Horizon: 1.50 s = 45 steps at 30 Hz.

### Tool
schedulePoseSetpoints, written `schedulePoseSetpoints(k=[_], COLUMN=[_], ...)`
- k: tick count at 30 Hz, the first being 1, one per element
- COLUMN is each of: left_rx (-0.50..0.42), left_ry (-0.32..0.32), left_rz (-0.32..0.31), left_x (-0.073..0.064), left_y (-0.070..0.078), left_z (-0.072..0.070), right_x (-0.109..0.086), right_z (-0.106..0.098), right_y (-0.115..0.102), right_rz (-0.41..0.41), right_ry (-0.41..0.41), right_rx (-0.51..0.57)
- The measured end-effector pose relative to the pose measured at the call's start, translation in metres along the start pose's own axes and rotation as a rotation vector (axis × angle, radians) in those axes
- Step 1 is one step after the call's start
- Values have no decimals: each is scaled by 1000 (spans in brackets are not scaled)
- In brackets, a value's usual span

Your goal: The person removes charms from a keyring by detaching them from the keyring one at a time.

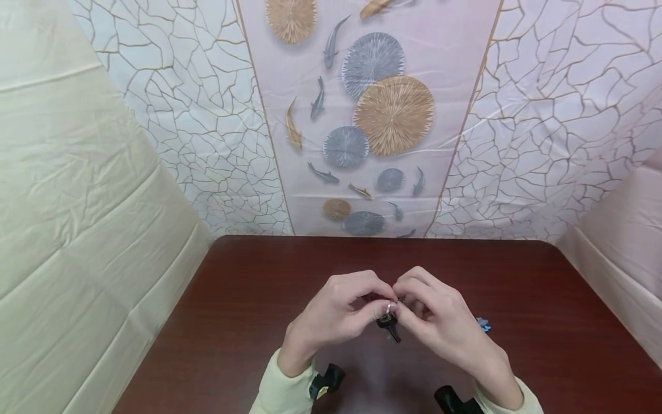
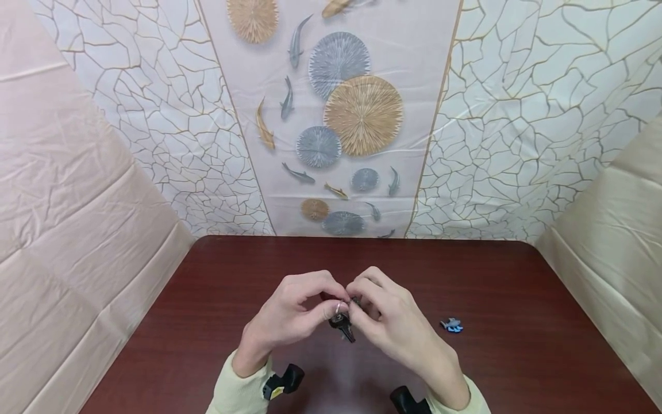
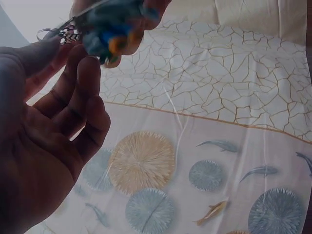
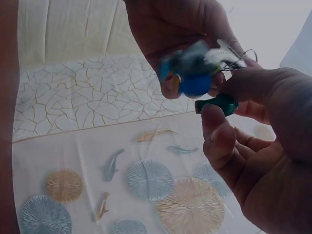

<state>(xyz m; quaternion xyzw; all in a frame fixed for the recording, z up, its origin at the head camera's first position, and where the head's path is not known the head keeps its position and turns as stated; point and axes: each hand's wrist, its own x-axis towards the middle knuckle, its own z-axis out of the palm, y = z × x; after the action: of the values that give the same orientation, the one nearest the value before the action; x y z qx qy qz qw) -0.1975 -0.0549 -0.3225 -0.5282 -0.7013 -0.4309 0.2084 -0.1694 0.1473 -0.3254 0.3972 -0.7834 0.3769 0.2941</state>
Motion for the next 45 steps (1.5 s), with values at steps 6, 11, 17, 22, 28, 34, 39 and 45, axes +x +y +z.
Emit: schedulePoseSetpoints(k=[6,11,17,22,28,34,39,45], left_rx=[-30,-31,-36,-82,-156,-142,-141,-146], left_ry=[-17,-57,-106,-228,-318,-312,-311,-289], left_rz=[-62,-93,-156,-247,-256,-232,-227,-231], left_x=[-1,-2,-4,-5,-5,-5,-5,-5], left_y=[0,0,-1,-6,-13,-16,-17,-18], left_z=[3,5,4,5,8,7,6,4], right_x=[-1,0,2,3,5,6,5,0], right_z=[1,-2,-3,-2,-2,-2,-6,-17], right_y=[1,-2,-6,-8,-9,-9,-11,-16], right_rz=[-60,-55,-107,-166,-197,-197,-195,-131], right_ry=[78,81,109,138,153,148,128,6], right_rx=[37,6,-85,-113,-163,-229,-249,-251])
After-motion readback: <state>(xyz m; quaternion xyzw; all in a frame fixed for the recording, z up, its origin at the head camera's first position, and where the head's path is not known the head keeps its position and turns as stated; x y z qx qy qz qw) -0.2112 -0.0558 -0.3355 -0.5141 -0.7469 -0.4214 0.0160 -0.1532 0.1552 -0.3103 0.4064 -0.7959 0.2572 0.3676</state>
